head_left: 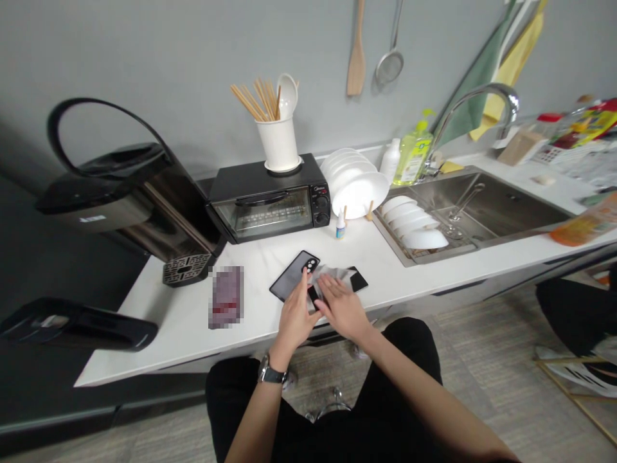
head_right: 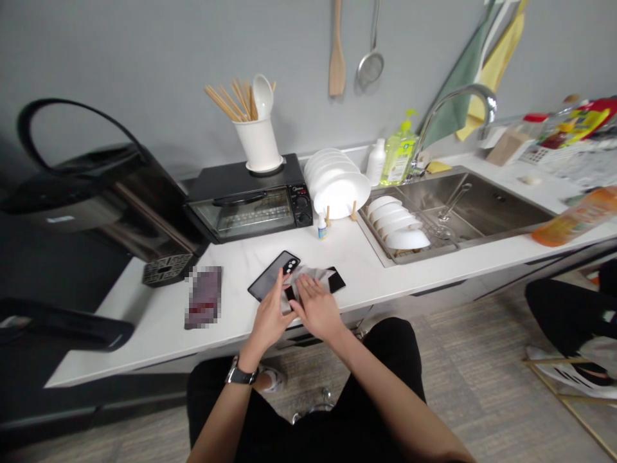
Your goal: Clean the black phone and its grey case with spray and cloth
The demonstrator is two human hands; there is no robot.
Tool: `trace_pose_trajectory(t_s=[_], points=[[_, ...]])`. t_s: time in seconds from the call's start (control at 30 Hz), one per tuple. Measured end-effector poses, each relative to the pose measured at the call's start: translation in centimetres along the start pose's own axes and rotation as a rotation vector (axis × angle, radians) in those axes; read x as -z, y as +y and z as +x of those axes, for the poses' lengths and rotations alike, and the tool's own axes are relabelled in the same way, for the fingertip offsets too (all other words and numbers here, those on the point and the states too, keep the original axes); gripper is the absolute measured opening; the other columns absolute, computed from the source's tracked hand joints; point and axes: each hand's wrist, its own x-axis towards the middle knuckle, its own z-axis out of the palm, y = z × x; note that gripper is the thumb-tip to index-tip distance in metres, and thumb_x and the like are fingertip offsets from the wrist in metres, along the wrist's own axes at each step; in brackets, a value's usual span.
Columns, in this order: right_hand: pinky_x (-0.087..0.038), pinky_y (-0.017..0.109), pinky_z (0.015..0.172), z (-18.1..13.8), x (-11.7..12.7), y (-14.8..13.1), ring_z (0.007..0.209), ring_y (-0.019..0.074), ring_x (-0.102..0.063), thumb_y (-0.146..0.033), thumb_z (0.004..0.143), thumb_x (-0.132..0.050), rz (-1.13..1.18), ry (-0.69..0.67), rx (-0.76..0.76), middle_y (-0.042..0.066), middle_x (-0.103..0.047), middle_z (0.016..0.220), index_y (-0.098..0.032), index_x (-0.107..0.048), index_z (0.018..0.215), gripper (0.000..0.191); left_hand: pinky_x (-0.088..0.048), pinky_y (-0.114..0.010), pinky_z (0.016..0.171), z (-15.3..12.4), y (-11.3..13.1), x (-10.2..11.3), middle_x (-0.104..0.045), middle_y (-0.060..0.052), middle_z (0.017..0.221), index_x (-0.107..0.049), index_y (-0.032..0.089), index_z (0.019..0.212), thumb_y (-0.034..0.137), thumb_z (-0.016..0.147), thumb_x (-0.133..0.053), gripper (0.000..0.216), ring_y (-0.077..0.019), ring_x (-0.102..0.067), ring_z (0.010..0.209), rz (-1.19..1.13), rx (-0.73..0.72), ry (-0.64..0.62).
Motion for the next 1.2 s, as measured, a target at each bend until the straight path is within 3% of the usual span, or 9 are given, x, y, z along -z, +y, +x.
trace_pose_trajectory(t_s=[0.1,0.17,0.33,0.5,0.67,0.77,0.87,1.07,1.2], points=[[-0.038,0.049,0.125,-1.3,-0.2,-2.8,0.148,0.0282,-0.048,-0.038,0.108,-0.046,0.107,-0.057,0.094,0.019,-0.05,0.158,-0.006,-0.048,0.154,0.056,-0.04,-0.05,0.122,-0.2,-0.4,0.0,-0.038,-0.016,0.167,0.006,0.027,0.168,0.01,0.09,-0.058,0.102,-0.0278,-0.045,0.151,0.009,-0.039,-0.002],[-0.039,0.047,0.125,-2.8,0.6,-2.7,0.147,0.0251,-0.05,-0.037,0.108,-0.047,0.156,-0.082,0.106,0.015,-0.052,0.157,-0.012,-0.048,0.156,0.054,-0.04,-0.05,0.122,-0.2,-0.5,0.0,-0.038,-0.015,0.167,0.007,0.027,0.168,0.008,0.086,-0.062,0.108,-0.0282,-0.044,0.151,0.013,-0.017,-0.012],[-0.041,0.05,0.123,-5.4,3.6,2.8,0.146,0.0235,-0.051,-0.03,0.109,-0.045,0.094,-0.054,0.024,0.006,-0.054,0.157,-0.025,-0.05,0.155,0.047,-0.045,-0.048,0.118,0.1,-0.1,0.1,-0.042,-0.013,0.165,0.006,0.032,0.167,0.02,0.083,-0.079,0.121,-0.0288,-0.055,0.141,0.025,0.039,-0.018],[-0.043,0.054,0.121,-3.1,4.1,7.0,0.143,0.0289,-0.054,-0.037,0.109,-0.043,-0.065,0.041,-0.116,0.013,-0.056,0.154,-0.017,-0.054,0.152,0.048,-0.045,-0.049,0.118,0.3,0.2,0.1,-0.044,-0.013,0.164,0.006,0.033,0.167,0.027,0.083,-0.083,0.123,-0.0298,-0.056,0.14,0.033,0.026,-0.019],[-0.038,0.057,0.124,0.0,1.5,2.4,0.146,0.0333,-0.05,-0.045,0.107,-0.049,-0.029,0.011,-0.046,0.021,-0.054,0.154,-0.007,-0.056,0.148,0.057,-0.044,-0.049,0.119,0.0,-0.2,-0.1,-0.042,-0.012,0.165,0.001,0.033,0.168,0.023,0.086,-0.077,0.114,-0.0294,-0.051,0.145,0.031,0.008,-0.009],[-0.036,0.053,0.126,-0.5,0.3,-1.6,0.148,0.0305,-0.048,-0.047,0.105,-0.052,0.092,-0.057,0.074,0.02,-0.052,0.155,-0.006,-0.052,0.151,0.062,-0.042,-0.049,0.121,-0.1,-0.6,-0.1,-0.037,-0.015,0.168,0.002,0.03,0.168,0.012,0.087,-0.068,0.109,-0.0288,-0.046,0.15,0.052,-0.053,-0.005],[-0.037,0.052,0.126,-2.4,0.5,-2.7,0.148,0.0273,-0.049,-0.043,0.106,-0.052,0.177,-0.087,0.109,0.017,-0.053,0.156,-0.011,-0.049,0.154,0.058,-0.043,-0.049,0.12,-0.2,-0.5,0.0,-0.037,-0.016,0.168,0.003,0.03,0.168,0.005,0.083,-0.066,0.112,-0.0291,-0.047,0.149,0.069,-0.046,-0.009],[-0.04,0.054,0.124,-6.0,3.2,2.8,0.146,0.0249,-0.051,-0.031,0.109,-0.044,0.141,-0.063,0.028,0.008,-0.053,0.157,-0.026,-0.05,0.155,0.047,-0.043,-0.046,0.121,0.0,0.1,0.1,-0.04,-0.01,0.167,-0.007,0.036,0.168,0.023,0.082,-0.083,0.115,-0.0288,-0.052,0.145,0.047,0.027,-0.004],[-0.037,0.055,0.125,-4.9,4.2,6.7,0.145,0.0257,-0.053,-0.035,0.11,-0.04,0.012,0.005,-0.093,0.008,-0.054,0.157,-0.025,-0.051,0.155,0.047,-0.041,-0.045,0.123,0.1,0.2,0.2,-0.041,-0.007,0.167,-0.012,0.038,0.167,0.025,0.083,-0.083,0.111,-0.0274,-0.05,0.147,0.053,0.018,-0.026]])
